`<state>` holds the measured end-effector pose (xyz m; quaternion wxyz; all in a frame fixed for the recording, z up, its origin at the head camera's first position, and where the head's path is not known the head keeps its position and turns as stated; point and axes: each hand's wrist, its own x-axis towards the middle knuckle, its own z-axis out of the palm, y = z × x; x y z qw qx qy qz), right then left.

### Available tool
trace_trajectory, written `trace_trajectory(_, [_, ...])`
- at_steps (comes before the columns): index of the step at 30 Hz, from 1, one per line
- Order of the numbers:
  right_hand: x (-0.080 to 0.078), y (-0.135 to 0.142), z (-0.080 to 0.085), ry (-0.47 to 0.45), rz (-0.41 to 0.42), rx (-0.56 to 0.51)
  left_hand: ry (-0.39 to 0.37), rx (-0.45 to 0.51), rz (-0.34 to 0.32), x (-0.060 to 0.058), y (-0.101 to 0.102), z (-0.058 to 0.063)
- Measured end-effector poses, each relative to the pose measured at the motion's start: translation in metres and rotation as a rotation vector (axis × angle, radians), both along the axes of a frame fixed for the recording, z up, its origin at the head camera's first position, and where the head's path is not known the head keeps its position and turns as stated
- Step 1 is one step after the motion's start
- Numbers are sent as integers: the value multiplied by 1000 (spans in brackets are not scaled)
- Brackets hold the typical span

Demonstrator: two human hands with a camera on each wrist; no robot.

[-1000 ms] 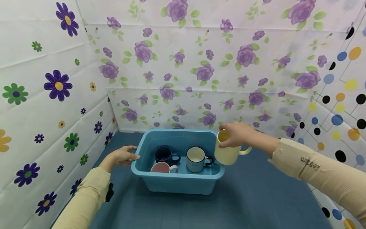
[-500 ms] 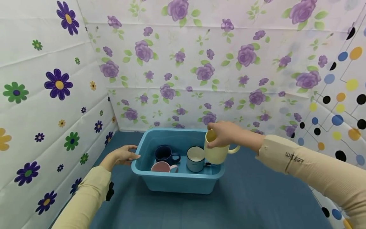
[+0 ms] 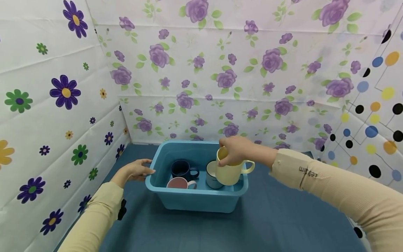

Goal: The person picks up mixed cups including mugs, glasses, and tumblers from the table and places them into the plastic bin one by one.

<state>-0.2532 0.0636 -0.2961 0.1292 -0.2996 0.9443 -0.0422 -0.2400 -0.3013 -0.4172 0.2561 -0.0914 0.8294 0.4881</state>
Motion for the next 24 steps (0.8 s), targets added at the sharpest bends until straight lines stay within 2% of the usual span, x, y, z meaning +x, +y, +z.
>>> trace_trajectory(7, [3,-11,-14,-25,-26,17,10,-9,6,2,1,2])
trace_trajectory(13, [5,-18,-29,-18,-8,30,13,-19,3,4,2,1])
trace_trajectory(24, [11,-28,-43,-22,-16,41,15,-28,14,3,3,2])
